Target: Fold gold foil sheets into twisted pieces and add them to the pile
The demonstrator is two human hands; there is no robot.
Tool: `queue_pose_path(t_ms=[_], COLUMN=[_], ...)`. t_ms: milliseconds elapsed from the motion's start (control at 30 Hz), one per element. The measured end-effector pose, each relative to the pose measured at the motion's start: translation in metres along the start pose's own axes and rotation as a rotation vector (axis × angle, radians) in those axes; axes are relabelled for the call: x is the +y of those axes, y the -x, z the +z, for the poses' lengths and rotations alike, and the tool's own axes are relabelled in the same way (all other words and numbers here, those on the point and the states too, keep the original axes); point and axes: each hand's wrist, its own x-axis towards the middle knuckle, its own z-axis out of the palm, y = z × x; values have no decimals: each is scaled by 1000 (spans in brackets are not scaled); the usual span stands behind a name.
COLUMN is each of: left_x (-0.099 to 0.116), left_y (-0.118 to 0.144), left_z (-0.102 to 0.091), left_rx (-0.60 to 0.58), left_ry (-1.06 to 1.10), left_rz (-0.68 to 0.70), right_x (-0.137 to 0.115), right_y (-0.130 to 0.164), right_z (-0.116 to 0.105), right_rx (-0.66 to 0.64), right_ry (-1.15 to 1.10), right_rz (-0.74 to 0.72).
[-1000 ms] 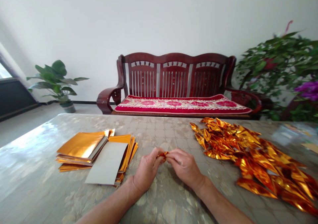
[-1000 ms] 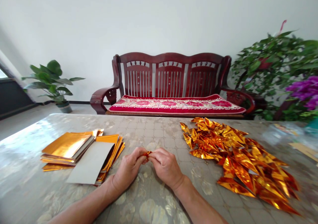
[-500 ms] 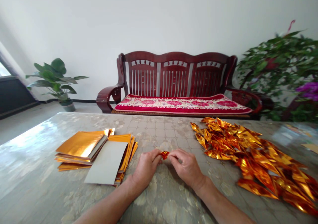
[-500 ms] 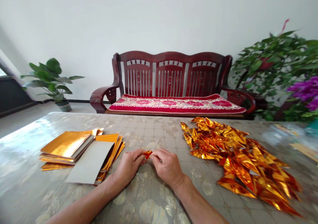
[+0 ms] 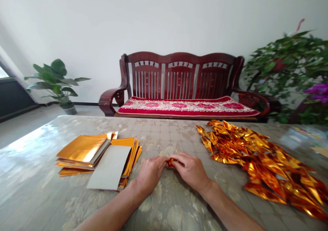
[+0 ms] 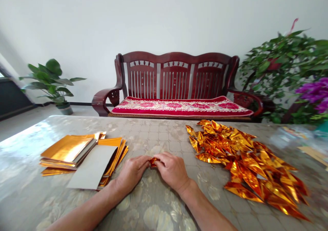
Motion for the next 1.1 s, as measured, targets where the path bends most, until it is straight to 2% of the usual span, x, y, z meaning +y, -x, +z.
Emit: queue_pose_path(t_ms=[500, 700, 1100], left_x=[0, 0, 7], left_y=[-1, -1, -2], left_z=[0, 0, -2], left_rx=[7, 0, -23], left_ry=[-47, -41, -82], left_rz=[1, 16, 27], right_x=[6, 5, -3], right_y=[1, 1, 1], right_z=[2, 3, -1], right_rx=[15, 29, 52], right_ry=[32, 27, 92], right_rz=[-7, 27, -10])
